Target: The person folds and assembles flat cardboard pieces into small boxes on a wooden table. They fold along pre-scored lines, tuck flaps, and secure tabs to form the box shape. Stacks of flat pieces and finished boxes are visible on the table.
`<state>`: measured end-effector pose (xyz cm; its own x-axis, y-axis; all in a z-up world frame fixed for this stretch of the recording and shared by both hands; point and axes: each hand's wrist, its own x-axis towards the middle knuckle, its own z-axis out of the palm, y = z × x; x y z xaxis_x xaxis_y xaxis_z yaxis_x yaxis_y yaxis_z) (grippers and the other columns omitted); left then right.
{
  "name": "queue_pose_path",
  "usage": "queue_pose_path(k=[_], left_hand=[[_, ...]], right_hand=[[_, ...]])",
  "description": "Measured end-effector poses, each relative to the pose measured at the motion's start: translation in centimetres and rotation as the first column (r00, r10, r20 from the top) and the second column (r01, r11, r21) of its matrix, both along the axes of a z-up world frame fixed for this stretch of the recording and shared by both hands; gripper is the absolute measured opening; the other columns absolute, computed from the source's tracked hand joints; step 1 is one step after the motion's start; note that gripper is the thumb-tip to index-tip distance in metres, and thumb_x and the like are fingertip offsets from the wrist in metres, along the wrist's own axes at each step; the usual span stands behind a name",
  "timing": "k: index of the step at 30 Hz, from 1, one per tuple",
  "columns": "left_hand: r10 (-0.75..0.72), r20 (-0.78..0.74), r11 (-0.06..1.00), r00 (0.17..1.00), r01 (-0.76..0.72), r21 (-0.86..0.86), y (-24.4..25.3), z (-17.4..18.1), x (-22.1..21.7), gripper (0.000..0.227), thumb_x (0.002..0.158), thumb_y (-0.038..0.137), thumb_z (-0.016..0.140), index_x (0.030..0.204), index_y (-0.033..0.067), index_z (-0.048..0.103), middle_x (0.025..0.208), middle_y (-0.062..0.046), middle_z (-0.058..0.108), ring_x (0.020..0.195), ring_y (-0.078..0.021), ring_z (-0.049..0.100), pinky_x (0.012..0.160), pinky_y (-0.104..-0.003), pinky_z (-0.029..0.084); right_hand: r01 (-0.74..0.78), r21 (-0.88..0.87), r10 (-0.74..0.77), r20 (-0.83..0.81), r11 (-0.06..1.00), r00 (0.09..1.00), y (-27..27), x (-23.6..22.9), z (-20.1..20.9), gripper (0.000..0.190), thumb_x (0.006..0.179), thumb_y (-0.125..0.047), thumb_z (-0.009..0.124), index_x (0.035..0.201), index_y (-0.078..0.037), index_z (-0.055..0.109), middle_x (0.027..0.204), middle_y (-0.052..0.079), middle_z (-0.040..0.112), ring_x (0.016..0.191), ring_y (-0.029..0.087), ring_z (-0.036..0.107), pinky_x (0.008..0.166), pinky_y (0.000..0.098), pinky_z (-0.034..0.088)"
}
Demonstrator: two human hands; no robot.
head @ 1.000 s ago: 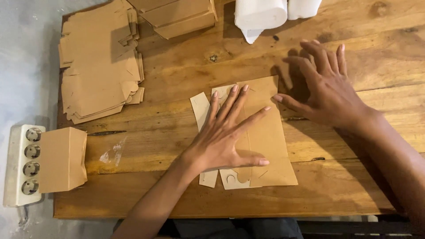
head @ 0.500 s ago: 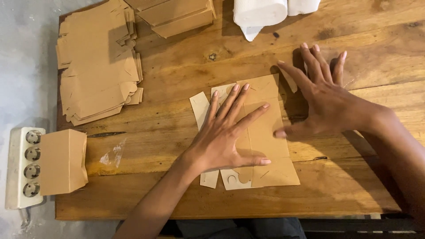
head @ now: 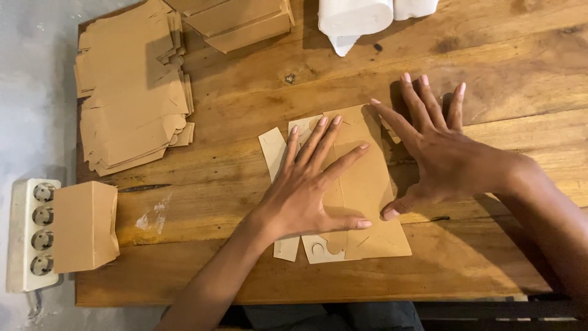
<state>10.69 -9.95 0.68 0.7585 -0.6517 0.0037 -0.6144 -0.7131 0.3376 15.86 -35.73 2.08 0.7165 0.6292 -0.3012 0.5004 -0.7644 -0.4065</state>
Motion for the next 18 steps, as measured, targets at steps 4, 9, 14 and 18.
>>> queue_pose_path(k=[4,9,14,18], left_hand=[[0.002,0.015,1.000,1.000,-0.003,0.018,0.0,-0.1,0.0,0.111,0.078,0.088,0.056,0.165,0.0291,0.020,0.173,-0.019,0.004,0.161,-0.0364,-0.001,0.124,-0.068,0.002],[0.002,0.012,1.000,1.000,-0.002,0.024,0.0,-0.1,-0.1,0.110,0.078,0.088,0.053,0.164,0.0280,0.021,0.172,-0.020,0.002,0.160,-0.0368,-0.002,0.124,-0.068,0.000],[0.015,0.021,1.000,1.000,-0.016,0.020,-0.1,0.0,-0.1,0.117,0.078,0.089,0.052,0.165,0.0205,0.015,0.173,-0.017,0.003,0.161,-0.0341,-0.001,0.126,-0.063,-0.003],[0.020,0.022,1.000,1.000,-0.020,0.009,-0.1,0.0,-0.1,0.117,0.078,0.089,0.052,0.165,0.0212,0.016,0.173,-0.017,0.002,0.161,-0.0335,-0.002,0.126,-0.064,-0.003]], right_hand=[[0.004,0.010,-0.004,0.012,1.000,1.000,-0.2,0.4,-0.5,0.169,0.050,-0.082,0.095,0.164,-0.023,-0.014,0.162,0.023,-0.037,0.145,0.039,-0.042,0.104,0.0677,-0.031],[0.146,0.076,-0.151,0.057,0.986,0.987,-0.6,1.1,-0.3,0.155,0.048,-0.082,0.082,0.166,-0.026,-0.002,0.166,0.018,-0.029,0.147,0.036,-0.038,0.101,0.0648,-0.034],[0.224,0.121,-0.239,0.126,0.967,0.963,-1.0,1.7,-1.3,0.143,0.053,-0.083,0.073,0.165,-0.025,0.007,0.168,0.019,-0.022,0.150,0.032,-0.033,0.107,0.0649,-0.030],[0.244,0.198,-0.273,0.135,0.949,0.952,-1.1,1.9,-1.6,0.129,0.063,-0.077,0.071,0.164,-0.018,0.017,0.169,0.026,-0.009,0.153,0.039,-0.023,0.107,0.0675,-0.027]])
